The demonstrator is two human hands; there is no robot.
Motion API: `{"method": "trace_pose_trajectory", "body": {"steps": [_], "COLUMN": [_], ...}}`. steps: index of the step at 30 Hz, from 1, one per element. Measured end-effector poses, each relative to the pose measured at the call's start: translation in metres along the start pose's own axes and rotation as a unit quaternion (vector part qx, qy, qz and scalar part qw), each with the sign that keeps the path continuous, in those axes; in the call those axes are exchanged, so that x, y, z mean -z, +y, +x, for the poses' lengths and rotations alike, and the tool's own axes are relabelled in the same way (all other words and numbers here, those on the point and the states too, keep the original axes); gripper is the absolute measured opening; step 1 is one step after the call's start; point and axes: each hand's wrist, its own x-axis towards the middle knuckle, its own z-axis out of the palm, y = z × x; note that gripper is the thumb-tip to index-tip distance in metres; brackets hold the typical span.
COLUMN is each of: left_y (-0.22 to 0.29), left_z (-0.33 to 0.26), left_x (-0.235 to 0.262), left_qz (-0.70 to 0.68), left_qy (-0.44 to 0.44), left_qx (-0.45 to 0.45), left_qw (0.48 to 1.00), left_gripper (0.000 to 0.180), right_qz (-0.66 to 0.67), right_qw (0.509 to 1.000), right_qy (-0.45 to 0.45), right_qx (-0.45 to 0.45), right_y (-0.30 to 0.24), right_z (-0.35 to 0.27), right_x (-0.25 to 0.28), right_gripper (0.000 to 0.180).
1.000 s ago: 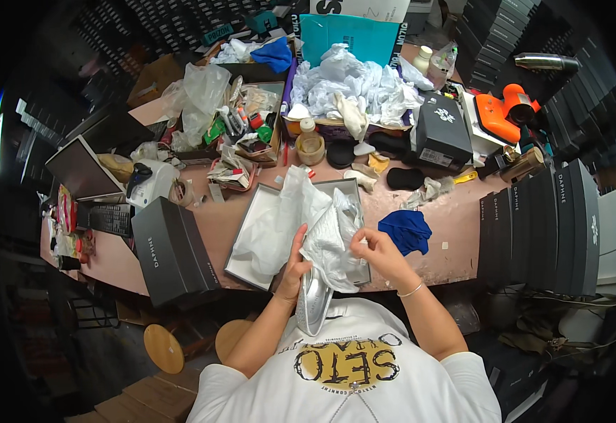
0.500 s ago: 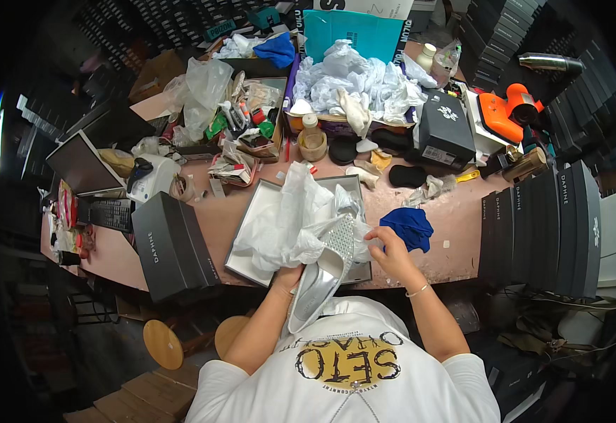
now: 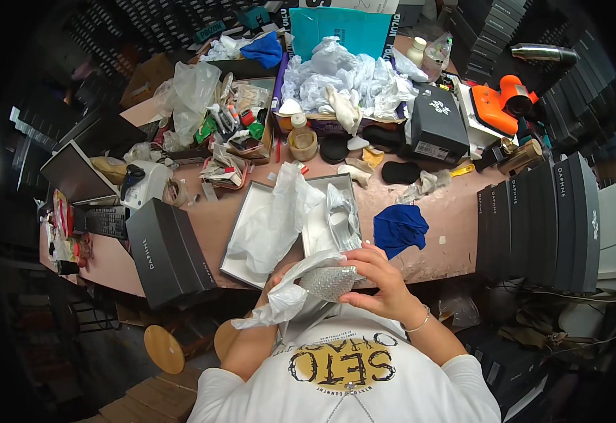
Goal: Inspecting, wiping, and wrapping shoes in tissue paper before placing them into retail boxes.
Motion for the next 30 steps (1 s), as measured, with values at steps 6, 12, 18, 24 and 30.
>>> {"method": "trace_pose_trajectory", "body": {"steps": [6, 12, 18, 24, 30], "left_y": [-0.007, -0.007, -0.012, -0.006, 0.008], "left_z": [-0.01, -0.002, 0.021, 0.022, 0.065], "left_x": [0.004, 0.012, 0.038, 0.032, -0.019], "left_qz": [-0.012, -0.026, -0.056, -0.083, 0.074], "left_qy": [-0.022, -0.031, -0.039, 0.126, 0.248], "left_qx": [0.046, 0.034, -0.005, -0.039, -0.219], "left_qw": [0.999, 0.999, 0.998, 0.988, 0.941], "left_gripper": [0.058, 0.06, 0.062, 0.043, 0.037], "right_qz": [0.001, 0.006, 0.007, 0.121, 0.063], "right_qw": [1.0, 1.0, 0.985, 0.918, 0.96], "right_qy": [-0.011, -0.01, 0.046, -0.145, -0.175], "right_qx": [0.009, -0.005, -0.165, -0.349, -0.21], "right_y": [0.0, 0.004, 0.08, 0.045, 0.077], "right_z": [0.001, 0.003, 0.019, 0.025, 0.022], "right_x": [0.002, -0.001, -0.043, -0.037, -0.072], "right_gripper": [0.056, 0.053, 0.048, 0.07, 0.07]}}
